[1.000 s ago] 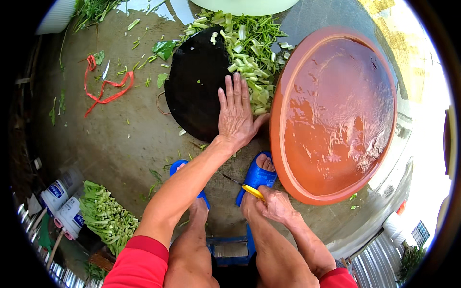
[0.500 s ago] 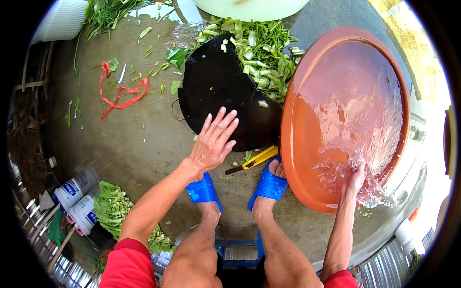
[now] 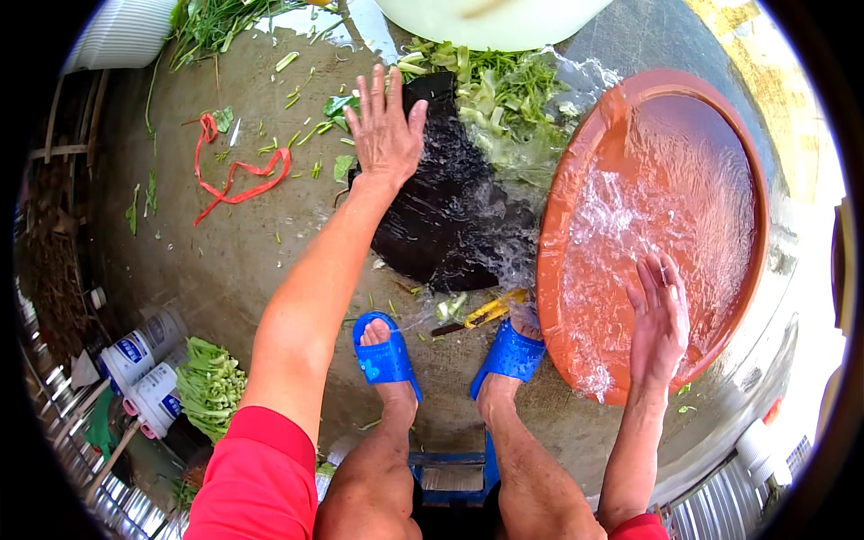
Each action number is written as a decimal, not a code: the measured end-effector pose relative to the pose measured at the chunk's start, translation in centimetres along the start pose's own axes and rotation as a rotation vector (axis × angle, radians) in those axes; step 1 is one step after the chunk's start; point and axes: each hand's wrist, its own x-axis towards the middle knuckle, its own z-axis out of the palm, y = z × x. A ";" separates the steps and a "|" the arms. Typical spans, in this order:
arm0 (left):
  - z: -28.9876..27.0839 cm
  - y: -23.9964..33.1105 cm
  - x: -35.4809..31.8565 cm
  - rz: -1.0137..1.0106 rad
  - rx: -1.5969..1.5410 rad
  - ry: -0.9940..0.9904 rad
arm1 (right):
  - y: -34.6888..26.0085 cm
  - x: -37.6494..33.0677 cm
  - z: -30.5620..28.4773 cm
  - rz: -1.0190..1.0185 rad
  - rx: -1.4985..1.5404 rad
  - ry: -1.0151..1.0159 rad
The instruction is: The person ties a bundle of leafy greens with a red plastic strip, trims the ends with a knife, washes the greens in a basin of water, and places them in a basket. The person also refills the basin with water from a larger container.
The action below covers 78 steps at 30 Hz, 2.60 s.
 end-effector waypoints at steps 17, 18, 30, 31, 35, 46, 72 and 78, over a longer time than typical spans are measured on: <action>-9.0 10.0 -11.9 -0.916 -1.664 -0.617 | -1.1 -6.2 15.8 0.247 -0.227 -0.655; -11.1 10.3 -11.9 -0.874 -1.695 -0.614 | 0.0 -6.4 16.1 0.165 -0.373 -0.659; -11.6 -20.0 -11.2 -0.355 -0.038 0.008 | 11.0 -9.6 9.3 -0.053 -1.105 -0.731; -11.1 -20.9 -10.5 -0.333 -0.008 0.017 | 11.5 -9.6 9.2 -0.053 -1.125 -0.757; -9.1 -23.1 -7.8 -0.332 0.013 0.010 | 12.8 -7.8 12.0 -0.044 -1.129 -0.815; -15.8 -15.6 -10.8 -0.294 -0.119 -0.042 | 9.3 -5.1 17.7 -0.183 -1.140 -0.817; -22.1 -12.5 -19.2 0.038 -0.464 -0.215 | 5.3 -6.9 22.3 -0.364 -0.922 -1.074; -25.6 -22.7 -20.0 -0.300 -0.385 -0.047 | 2.1 -7.0 19.1 -0.330 -0.862 -1.093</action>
